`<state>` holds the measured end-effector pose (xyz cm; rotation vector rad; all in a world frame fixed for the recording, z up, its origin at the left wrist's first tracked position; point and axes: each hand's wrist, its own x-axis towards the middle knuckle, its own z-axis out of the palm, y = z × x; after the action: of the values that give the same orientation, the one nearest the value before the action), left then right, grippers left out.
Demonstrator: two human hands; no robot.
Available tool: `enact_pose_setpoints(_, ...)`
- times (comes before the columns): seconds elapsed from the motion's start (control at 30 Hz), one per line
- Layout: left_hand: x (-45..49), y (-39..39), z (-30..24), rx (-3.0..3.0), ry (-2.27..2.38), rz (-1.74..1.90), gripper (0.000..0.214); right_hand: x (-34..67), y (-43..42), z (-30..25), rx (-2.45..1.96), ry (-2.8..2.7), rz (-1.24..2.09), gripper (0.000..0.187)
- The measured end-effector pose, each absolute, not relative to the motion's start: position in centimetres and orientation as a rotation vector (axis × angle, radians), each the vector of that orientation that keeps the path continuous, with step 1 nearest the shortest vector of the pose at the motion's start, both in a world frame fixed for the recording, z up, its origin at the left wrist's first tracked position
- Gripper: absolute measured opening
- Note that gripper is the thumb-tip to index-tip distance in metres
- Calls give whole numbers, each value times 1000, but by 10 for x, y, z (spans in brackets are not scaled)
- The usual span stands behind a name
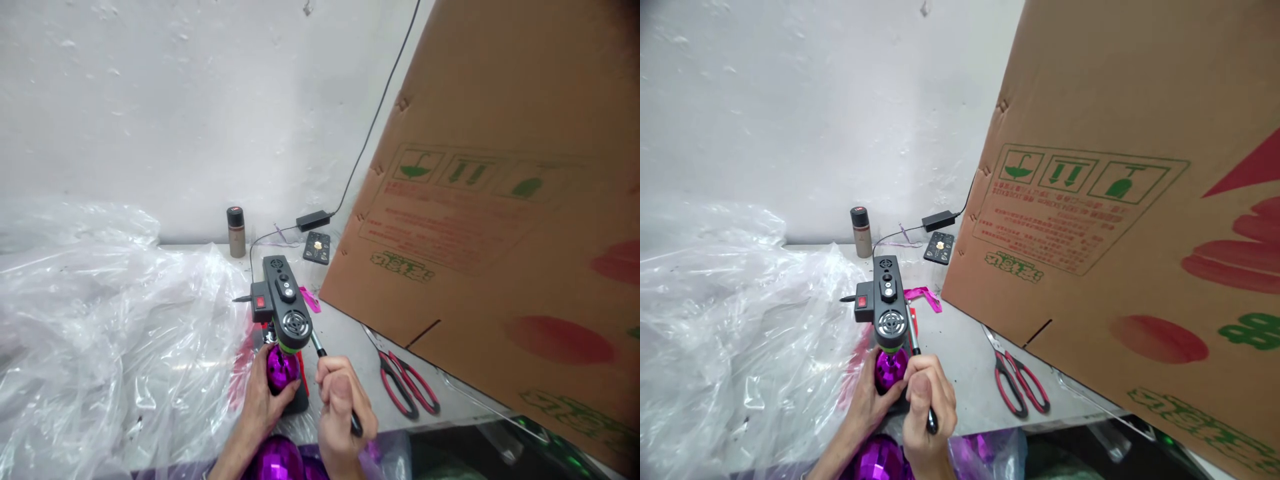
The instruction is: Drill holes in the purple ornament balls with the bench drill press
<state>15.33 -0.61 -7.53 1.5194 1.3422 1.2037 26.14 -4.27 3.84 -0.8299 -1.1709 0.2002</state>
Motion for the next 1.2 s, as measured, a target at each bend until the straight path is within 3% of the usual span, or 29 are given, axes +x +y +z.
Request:
enact_pose_setpoints(0.77, 152, -6, -73, 1538, 1356, 1193, 69, 260, -40, 28, -818, -1130, 205, 39)
enact_pose_setpoints(1.2, 154, -4, -74, 1467, 1348, 1157, 78, 252, -35, 30, -751, -1042, 210, 42)
